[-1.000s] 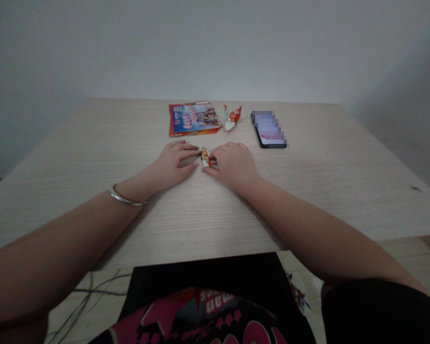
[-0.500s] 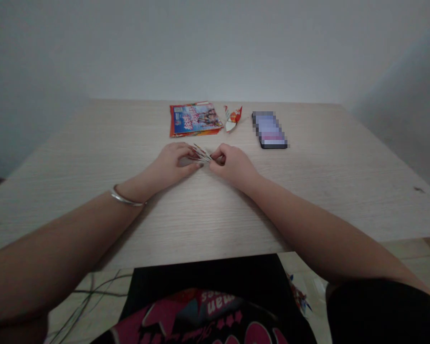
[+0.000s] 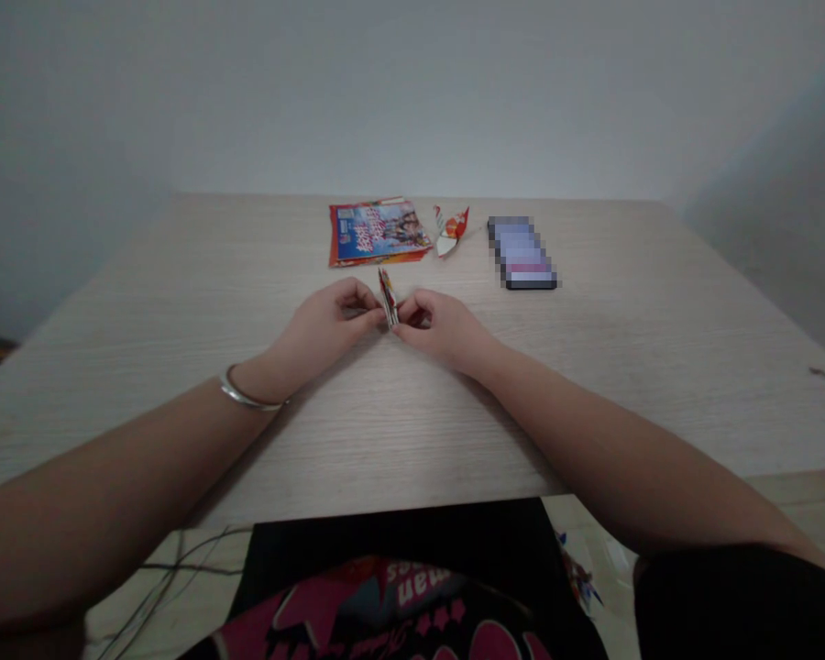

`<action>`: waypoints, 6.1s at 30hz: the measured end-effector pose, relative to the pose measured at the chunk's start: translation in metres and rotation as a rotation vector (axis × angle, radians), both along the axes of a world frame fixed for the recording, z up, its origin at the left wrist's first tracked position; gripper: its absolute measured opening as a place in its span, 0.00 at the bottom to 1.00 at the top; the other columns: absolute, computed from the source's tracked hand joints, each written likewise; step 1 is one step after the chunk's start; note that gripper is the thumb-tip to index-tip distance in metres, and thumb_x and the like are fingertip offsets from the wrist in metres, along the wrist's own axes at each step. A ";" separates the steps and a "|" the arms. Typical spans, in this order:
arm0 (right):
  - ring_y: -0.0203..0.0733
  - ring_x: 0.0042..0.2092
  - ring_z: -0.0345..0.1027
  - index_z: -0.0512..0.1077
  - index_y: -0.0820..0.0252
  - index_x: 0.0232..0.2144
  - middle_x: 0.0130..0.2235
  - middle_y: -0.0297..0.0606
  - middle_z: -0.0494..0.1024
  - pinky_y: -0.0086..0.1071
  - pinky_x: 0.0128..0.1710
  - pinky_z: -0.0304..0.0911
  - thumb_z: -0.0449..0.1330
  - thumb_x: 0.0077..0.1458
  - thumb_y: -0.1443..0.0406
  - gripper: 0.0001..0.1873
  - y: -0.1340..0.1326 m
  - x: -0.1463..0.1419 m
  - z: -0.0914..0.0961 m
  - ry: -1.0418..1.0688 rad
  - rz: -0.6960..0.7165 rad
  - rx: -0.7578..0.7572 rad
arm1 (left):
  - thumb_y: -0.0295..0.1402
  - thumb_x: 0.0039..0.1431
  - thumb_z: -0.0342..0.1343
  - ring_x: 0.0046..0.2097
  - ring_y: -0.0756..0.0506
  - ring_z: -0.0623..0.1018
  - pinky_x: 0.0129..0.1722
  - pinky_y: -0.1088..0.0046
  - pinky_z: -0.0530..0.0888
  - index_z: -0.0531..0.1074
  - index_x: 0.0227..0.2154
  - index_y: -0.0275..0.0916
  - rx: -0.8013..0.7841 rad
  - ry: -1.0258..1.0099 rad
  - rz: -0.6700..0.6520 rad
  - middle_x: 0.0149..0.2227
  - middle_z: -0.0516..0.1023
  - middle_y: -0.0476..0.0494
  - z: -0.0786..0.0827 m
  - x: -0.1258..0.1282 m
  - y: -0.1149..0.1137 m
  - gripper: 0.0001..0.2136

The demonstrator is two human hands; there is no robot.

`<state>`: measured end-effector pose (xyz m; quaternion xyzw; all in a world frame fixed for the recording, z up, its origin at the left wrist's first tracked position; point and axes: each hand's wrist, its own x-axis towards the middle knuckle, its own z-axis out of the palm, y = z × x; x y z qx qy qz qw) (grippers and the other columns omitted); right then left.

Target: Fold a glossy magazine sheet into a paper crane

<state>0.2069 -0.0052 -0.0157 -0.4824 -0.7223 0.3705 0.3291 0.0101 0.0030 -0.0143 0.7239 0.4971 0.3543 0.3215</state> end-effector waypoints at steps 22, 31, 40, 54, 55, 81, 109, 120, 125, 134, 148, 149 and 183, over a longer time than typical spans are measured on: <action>0.38 0.32 0.68 0.72 0.58 0.27 0.31 0.35 0.78 0.34 0.35 0.63 0.64 0.51 0.67 0.03 0.000 0.000 -0.010 -0.164 -0.048 0.222 | 0.38 0.56 0.63 0.40 0.44 0.79 0.42 0.67 0.73 0.75 0.25 0.38 0.099 0.018 -0.160 0.37 0.82 0.43 -0.009 -0.004 0.002 0.10; 0.40 0.33 0.73 0.73 0.56 0.30 0.31 0.33 0.81 0.34 0.35 0.66 0.68 0.52 0.63 0.07 0.003 0.006 -0.014 -0.050 -0.039 0.131 | 0.38 0.58 0.62 0.36 0.46 0.77 0.38 0.68 0.73 0.74 0.29 0.39 0.111 0.034 -0.211 0.33 0.80 0.47 -0.011 -0.008 0.003 0.08; 0.47 0.48 0.78 0.80 0.54 0.38 0.45 0.36 0.86 0.39 0.49 0.67 0.65 0.60 0.66 0.04 -0.005 0.011 -0.007 -0.378 0.044 0.447 | 0.35 0.59 0.62 0.49 0.44 0.79 0.54 0.65 0.75 0.74 0.44 0.39 0.354 0.094 -0.231 0.47 0.81 0.43 -0.006 -0.011 -0.003 0.12; 0.47 0.47 0.74 0.77 0.53 0.37 0.43 0.36 0.84 0.38 0.49 0.64 0.65 0.61 0.64 0.01 -0.004 0.010 -0.008 -0.405 0.017 0.490 | 0.33 0.64 0.59 0.48 0.44 0.78 0.52 0.66 0.74 0.75 0.42 0.40 0.492 0.210 -0.315 0.45 0.81 0.44 -0.005 -0.012 0.000 0.06; 0.46 0.46 0.74 0.77 0.53 0.37 0.43 0.36 0.84 0.38 0.49 0.64 0.65 0.61 0.64 0.01 -0.003 0.010 -0.009 -0.399 0.017 0.496 | 0.33 0.64 0.59 0.48 0.44 0.78 0.52 0.66 0.74 0.74 0.42 0.40 0.498 0.206 -0.313 0.45 0.81 0.44 -0.004 -0.012 0.000 0.06; 0.44 0.40 0.70 0.76 0.56 0.36 0.37 0.37 0.80 0.36 0.41 0.62 0.66 0.59 0.65 0.03 0.000 0.010 -0.014 -0.293 0.036 0.548 | 0.34 0.62 0.61 0.44 0.43 0.81 0.47 0.66 0.75 0.77 0.42 0.38 0.421 0.236 -0.188 0.42 0.83 0.43 -0.005 -0.013 -0.005 0.08; 0.36 0.29 0.68 0.75 0.56 0.33 0.32 0.33 0.79 0.32 0.30 0.64 0.64 0.55 0.60 0.07 0.007 0.006 -0.016 0.167 -0.022 0.211 | 0.31 0.62 0.61 0.36 0.50 0.79 0.37 0.75 0.74 0.80 0.41 0.38 0.360 0.085 -0.192 0.38 0.84 0.47 -0.002 -0.009 -0.007 0.06; 0.37 0.31 0.69 0.76 0.56 0.30 0.31 0.34 0.80 0.33 0.32 0.67 0.65 0.55 0.60 0.07 0.002 0.005 -0.012 0.082 -0.077 0.319 | 0.30 0.62 0.59 0.35 0.49 0.78 0.36 0.73 0.74 0.80 0.39 0.38 0.365 0.083 -0.200 0.36 0.84 0.47 -0.004 -0.008 -0.008 0.06; 0.39 0.33 0.71 0.77 0.56 0.30 0.32 0.35 0.81 0.35 0.35 0.67 0.65 0.57 0.60 0.07 0.000 0.007 -0.010 -0.034 -0.078 0.368 | 0.31 0.62 0.57 0.36 0.48 0.78 0.39 0.71 0.74 0.79 0.41 0.39 0.373 0.152 -0.207 0.38 0.83 0.46 -0.002 -0.009 -0.008 0.08; 0.43 0.38 0.74 0.80 0.54 0.37 0.37 0.37 0.83 0.37 0.40 0.65 0.65 0.58 0.65 0.04 -0.004 0.009 -0.005 -0.208 -0.097 0.464 | 0.30 0.62 0.56 0.37 0.47 0.77 0.40 0.72 0.74 0.78 0.42 0.38 0.347 0.175 -0.180 0.38 0.82 0.46 0.001 -0.009 -0.010 0.09; 0.43 0.38 0.74 0.80 0.54 0.34 0.35 0.37 0.83 0.38 0.41 0.66 0.65 0.60 0.62 0.04 0.000 0.009 -0.004 -0.178 -0.091 0.425 | 0.33 0.64 0.59 0.44 0.42 0.80 0.49 0.64 0.75 0.80 0.41 0.39 0.340 0.261 -0.142 0.39 0.84 0.42 0.004 -0.006 -0.009 0.08; 0.42 0.38 0.74 0.79 0.55 0.36 0.36 0.37 0.83 0.38 0.40 0.67 0.65 0.59 0.62 0.04 0.001 0.008 -0.005 -0.115 -0.087 0.387 | 0.34 0.64 0.58 0.42 0.43 0.80 0.47 0.65 0.74 0.80 0.40 0.39 0.321 0.244 -0.141 0.38 0.84 0.43 0.004 -0.006 -0.009 0.07; 0.37 0.31 0.70 0.76 0.57 0.30 0.31 0.34 0.80 0.33 0.32 0.68 0.64 0.53 0.62 0.04 -0.002 0.000 -0.007 0.129 -0.034 0.197 | 0.34 0.62 0.59 0.28 0.50 0.69 0.30 0.73 0.67 0.71 0.25 0.39 0.085 -0.069 -0.200 0.25 0.72 0.52 -0.005 -0.004 -0.006 0.10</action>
